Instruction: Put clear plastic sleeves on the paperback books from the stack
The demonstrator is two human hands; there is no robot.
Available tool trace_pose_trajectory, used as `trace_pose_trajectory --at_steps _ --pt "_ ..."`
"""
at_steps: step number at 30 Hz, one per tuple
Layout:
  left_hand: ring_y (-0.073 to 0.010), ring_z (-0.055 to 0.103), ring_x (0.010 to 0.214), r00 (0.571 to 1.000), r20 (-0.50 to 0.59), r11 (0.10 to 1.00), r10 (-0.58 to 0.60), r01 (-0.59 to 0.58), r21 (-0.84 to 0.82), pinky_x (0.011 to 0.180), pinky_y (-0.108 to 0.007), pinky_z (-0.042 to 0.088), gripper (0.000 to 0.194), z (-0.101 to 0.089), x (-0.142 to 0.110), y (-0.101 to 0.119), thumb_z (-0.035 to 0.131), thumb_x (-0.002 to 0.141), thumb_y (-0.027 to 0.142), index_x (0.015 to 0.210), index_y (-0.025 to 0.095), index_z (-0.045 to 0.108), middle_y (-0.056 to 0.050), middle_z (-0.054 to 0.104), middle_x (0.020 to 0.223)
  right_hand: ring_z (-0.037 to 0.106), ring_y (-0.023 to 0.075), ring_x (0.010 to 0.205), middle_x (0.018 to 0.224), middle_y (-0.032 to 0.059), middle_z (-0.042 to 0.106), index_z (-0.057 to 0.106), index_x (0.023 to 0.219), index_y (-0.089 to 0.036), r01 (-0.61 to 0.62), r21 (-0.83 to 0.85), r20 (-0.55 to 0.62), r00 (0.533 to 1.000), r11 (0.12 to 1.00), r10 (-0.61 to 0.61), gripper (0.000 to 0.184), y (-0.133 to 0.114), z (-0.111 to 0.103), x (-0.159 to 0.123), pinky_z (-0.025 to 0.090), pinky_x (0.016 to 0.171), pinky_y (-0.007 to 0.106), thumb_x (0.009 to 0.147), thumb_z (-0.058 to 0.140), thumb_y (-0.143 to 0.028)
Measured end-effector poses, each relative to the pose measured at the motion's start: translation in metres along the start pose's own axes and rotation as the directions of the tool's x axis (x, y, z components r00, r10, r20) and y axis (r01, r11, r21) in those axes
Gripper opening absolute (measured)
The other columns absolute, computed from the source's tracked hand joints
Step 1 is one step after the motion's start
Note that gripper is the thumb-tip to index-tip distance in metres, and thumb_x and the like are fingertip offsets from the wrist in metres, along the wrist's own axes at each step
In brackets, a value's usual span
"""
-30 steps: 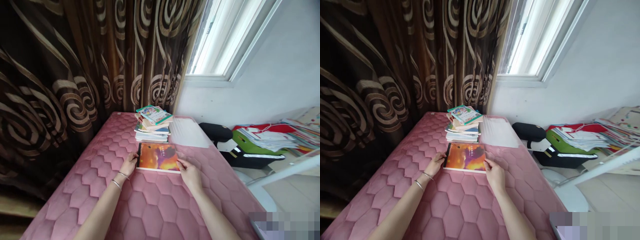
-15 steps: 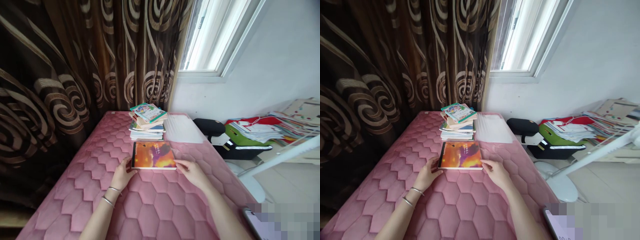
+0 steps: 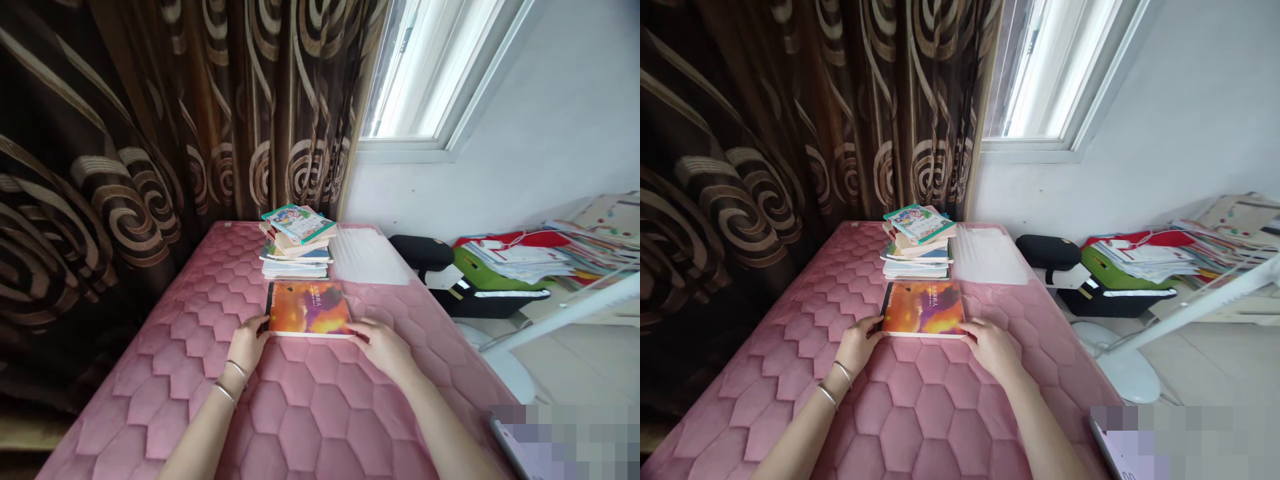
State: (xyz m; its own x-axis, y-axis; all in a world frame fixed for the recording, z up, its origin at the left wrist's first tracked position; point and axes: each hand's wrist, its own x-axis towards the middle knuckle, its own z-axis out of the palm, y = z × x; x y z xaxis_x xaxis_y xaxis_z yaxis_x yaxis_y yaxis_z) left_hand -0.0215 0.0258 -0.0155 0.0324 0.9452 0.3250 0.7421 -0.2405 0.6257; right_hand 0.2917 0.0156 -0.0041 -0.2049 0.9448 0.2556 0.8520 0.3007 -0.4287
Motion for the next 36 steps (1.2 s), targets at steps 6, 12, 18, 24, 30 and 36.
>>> trace_pose_trajectory --at_steps 6,12,18,24,30,36 --pt "-0.0215 0.065 0.103 0.999 0.028 1.0 0.023 -0.023 0.001 0.095 -0.038 0.05 0.025 0.001 0.001 -0.001 0.06 0.076 0.015 0.098 0.022 0.068 -0.005 0.07 0.109 0.065 0.0192 0.091 0.108 0.0018 0.069 0.07 0.103 -0.031 0.014 -0.09 0.018 1.0 0.996 -0.013 0.026 0.0 0.001 -0.001 0.054 0.074 0.03 0.086 0.052 -0.026" --pt "-0.0208 0.066 0.1 0.996 0.049 0.979 -0.075 0.082 -0.186 0.089 -0.036 0.055 0.036 0.0 0.0 -0.005 0.064 0.071 0.011 0.105 0.021 0.064 -0.006 0.069 0.11 0.065 0.0204 0.092 0.103 0.0016 0.07 0.069 0.102 -0.031 0.002 -0.038 0.016 1.0 0.999 -0.001 0.026 0.0 -0.001 -0.001 0.053 0.077 0.032 0.084 0.052 -0.023" --pt "-0.0208 0.065 0.103 0.973 0.095 0.913 -0.211 0.231 -0.338 0.08 -0.032 0.059 0.053 -0.004 0.001 -0.009 0.066 0.066 0.004 0.115 0.019 0.056 -0.009 0.067 0.115 0.066 0.0175 0.082 0.093 0.0011 0.071 0.057 0.119 -0.028 -0.156 0.243 0.092 0.986 0.957 0.137 0.047 0.015 0.0 -0.001 0.053 0.079 0.032 0.073 0.06 -0.019" --pt "-0.0187 0.067 0.097 0.973 0.1 0.927 -0.206 0.227 -0.298 0.082 -0.032 0.058 0.047 -0.003 0.002 -0.009 0.066 0.065 0.005 0.11 0.019 0.06 -0.007 0.067 0.111 0.065 0.0186 0.082 0.094 0.001 0.07 0.06 0.112 -0.031 -0.145 0.188 0.068 0.989 0.972 0.134 0.038 0.014 0.003 -0.002 0.052 0.074 0.031 0.074 0.061 -0.026" --pt "-0.0179 0.066 0.085 0.992 0.01 0.991 -0.125 0.126 -0.047 0.076 -0.029 0.054 0.028 -0.008 0.002 -0.004 0.072 0.063 0.012 0.09 0.018 0.068 -0.005 0.067 0.095 0.061 0.0172 0.07 0.083 0.0016 0.065 0.064 0.092 -0.026 -0.136 0.046 0.028 0.99 0.99 0.135 0.024 0.009 0.001 -0.001 0.047 0.06 0.027 0.075 0.06 -0.042" --pt "-0.0157 0.06 0.07 0.993 0.046 0.982 -0.112 0.103 0.156 0.067 -0.027 0.047 0.006 -0.013 0.0 0.006 0.072 0.069 0.02 0.066 0.017 0.068 -0.003 0.062 0.074 0.061 0.0167 0.073 0.081 0.0023 0.065 0.067 0.074 -0.025 -0.07 -0.086 0.036 0.997 0.994 0.073 0.023 -0.003 -0.002 0.0 0.041 0.056 0.024 0.082 0.054 -0.041"
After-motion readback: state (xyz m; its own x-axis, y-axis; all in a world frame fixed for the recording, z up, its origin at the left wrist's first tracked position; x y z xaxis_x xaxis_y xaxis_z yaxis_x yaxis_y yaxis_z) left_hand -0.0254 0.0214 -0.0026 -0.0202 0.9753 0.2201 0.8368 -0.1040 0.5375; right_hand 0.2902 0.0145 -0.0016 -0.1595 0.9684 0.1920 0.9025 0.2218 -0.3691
